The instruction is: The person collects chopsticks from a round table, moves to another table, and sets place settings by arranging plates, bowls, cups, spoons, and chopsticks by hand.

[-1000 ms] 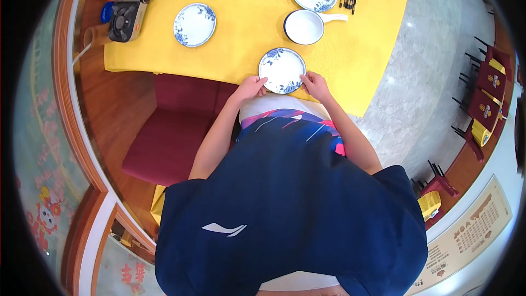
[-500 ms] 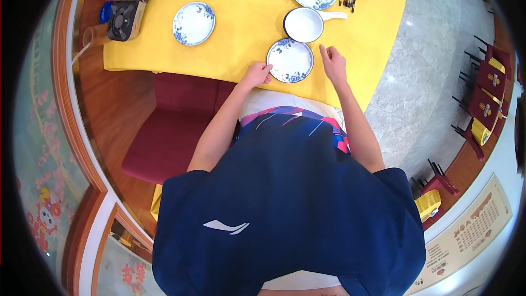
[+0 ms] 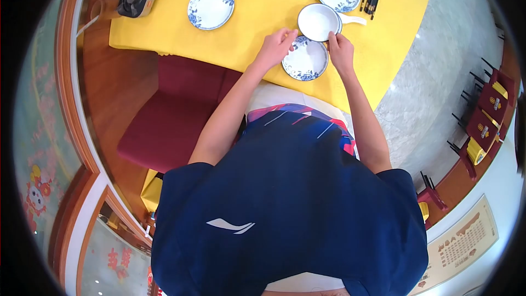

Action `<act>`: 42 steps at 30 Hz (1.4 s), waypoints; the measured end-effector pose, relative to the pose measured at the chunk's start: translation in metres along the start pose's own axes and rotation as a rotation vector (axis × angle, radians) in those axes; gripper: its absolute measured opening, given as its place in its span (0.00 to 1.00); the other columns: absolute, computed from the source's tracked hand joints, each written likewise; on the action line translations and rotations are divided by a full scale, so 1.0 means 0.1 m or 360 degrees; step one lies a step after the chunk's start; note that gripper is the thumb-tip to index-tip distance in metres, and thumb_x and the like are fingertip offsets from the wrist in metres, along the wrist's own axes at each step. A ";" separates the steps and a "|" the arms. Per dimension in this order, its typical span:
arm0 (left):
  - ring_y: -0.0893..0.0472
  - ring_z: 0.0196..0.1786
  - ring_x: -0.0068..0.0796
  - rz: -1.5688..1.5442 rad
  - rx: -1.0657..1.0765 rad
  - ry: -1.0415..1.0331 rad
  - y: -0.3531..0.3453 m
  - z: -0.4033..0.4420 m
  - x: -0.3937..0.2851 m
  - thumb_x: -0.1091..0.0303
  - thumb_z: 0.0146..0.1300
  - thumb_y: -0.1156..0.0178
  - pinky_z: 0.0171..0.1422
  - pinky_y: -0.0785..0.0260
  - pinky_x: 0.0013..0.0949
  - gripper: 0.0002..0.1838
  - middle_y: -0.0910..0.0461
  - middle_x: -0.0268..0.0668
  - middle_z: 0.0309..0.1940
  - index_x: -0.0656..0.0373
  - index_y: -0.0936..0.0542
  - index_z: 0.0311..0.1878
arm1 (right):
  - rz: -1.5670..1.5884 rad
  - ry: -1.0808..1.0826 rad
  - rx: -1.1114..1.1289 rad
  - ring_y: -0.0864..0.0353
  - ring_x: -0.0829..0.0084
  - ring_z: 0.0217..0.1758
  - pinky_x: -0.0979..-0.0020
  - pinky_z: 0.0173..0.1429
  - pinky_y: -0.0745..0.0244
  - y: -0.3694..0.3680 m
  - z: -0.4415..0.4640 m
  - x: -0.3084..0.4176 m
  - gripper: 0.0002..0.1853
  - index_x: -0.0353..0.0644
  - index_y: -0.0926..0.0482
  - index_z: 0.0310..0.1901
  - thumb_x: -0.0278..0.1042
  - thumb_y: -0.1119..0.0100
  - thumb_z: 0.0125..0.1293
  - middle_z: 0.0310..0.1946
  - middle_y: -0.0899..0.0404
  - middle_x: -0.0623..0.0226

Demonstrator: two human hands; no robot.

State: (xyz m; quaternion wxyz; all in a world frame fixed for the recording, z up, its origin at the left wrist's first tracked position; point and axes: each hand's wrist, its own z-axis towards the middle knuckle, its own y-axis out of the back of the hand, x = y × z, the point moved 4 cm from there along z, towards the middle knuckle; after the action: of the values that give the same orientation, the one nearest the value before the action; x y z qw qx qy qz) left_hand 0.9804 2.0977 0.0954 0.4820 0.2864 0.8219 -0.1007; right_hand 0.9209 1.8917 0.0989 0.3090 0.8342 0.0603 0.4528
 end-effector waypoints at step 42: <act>0.31 0.17 0.20 -0.0402 -0.1088 0.0142 1.83 0.34 1.07 0.53 0.72 0.48 0.22 0.40 0.25 0.23 0.24 0.35 0.18 0.64 0.24 0.28 | -0.0248 -0.0041 0.0162 0.21 0.62 0.24 0.63 0.32 0.27 0.21 0.39 -0.25 0.20 0.34 0.21 0.32 0.47 0.46 0.69 0.23 0.19 0.54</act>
State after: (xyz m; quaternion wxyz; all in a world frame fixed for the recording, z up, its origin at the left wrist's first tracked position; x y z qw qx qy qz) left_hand 1.0697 2.2722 0.0075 0.4973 0.0092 0.8572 0.1335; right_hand 0.9330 1.8472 0.0772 0.3012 0.8474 0.1440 0.4129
